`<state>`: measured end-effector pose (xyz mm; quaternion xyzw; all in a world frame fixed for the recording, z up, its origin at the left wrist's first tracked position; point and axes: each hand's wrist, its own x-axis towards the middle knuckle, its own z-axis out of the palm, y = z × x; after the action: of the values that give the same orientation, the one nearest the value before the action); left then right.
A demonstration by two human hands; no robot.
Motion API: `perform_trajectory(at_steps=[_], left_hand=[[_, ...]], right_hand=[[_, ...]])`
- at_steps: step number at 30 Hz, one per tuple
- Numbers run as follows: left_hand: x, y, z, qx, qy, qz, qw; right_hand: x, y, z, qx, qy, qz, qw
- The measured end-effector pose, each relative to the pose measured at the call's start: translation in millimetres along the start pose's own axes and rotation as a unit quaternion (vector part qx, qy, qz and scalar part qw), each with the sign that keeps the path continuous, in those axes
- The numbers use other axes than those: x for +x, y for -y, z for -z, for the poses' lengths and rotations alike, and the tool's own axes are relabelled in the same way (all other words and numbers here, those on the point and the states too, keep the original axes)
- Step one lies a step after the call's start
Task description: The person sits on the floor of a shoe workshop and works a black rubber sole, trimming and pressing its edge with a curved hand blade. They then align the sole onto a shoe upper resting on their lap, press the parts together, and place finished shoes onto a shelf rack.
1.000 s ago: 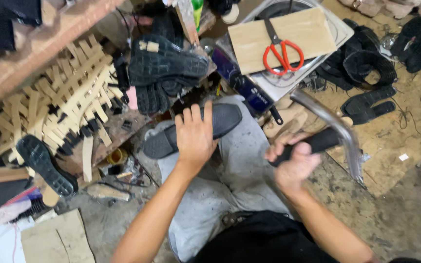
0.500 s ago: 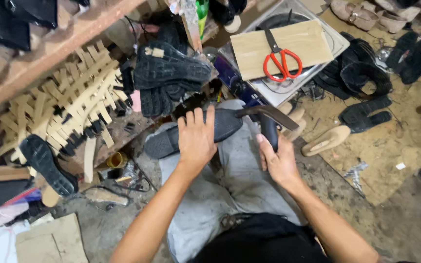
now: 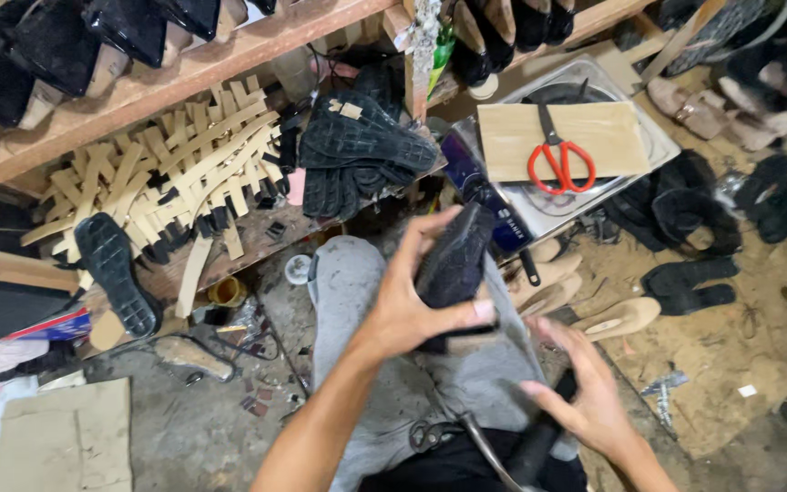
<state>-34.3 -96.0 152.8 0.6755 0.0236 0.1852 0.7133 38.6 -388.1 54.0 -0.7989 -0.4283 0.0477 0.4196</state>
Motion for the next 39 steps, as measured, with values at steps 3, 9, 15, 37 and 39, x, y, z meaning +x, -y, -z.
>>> perform_trajectory(at_steps=[3,9,15,37,39], left_hand=[[0.5,-3.9,-23.5,-0.078,0.035,-0.041,0.995],[-3.9,-28.8,-39.5,0.079,-0.013,-0.139,0.987],[6.1,-34.4,-34.3,0.076,-0.016,-0.138,0.987],[3.4,-30.1,-22.1,0.074,-0.003,-0.157,0.985],[-9.9,-31.3,-23.0,0.032,0.021,-0.148,0.988]], right_hand=[[34.1,20.8,-20.1,0.075,0.011,0.016,0.997],[52.7,12.0,-61.9,0.388,-0.047,-0.094,0.915],[57.1,1.9,-67.8,0.319,-0.068,-0.099,0.940],[60.7,20.5,-77.7,0.239,-0.079,-0.136,0.958],[53.5,19.5,-76.8,0.173,-0.080,-0.083,0.978]])
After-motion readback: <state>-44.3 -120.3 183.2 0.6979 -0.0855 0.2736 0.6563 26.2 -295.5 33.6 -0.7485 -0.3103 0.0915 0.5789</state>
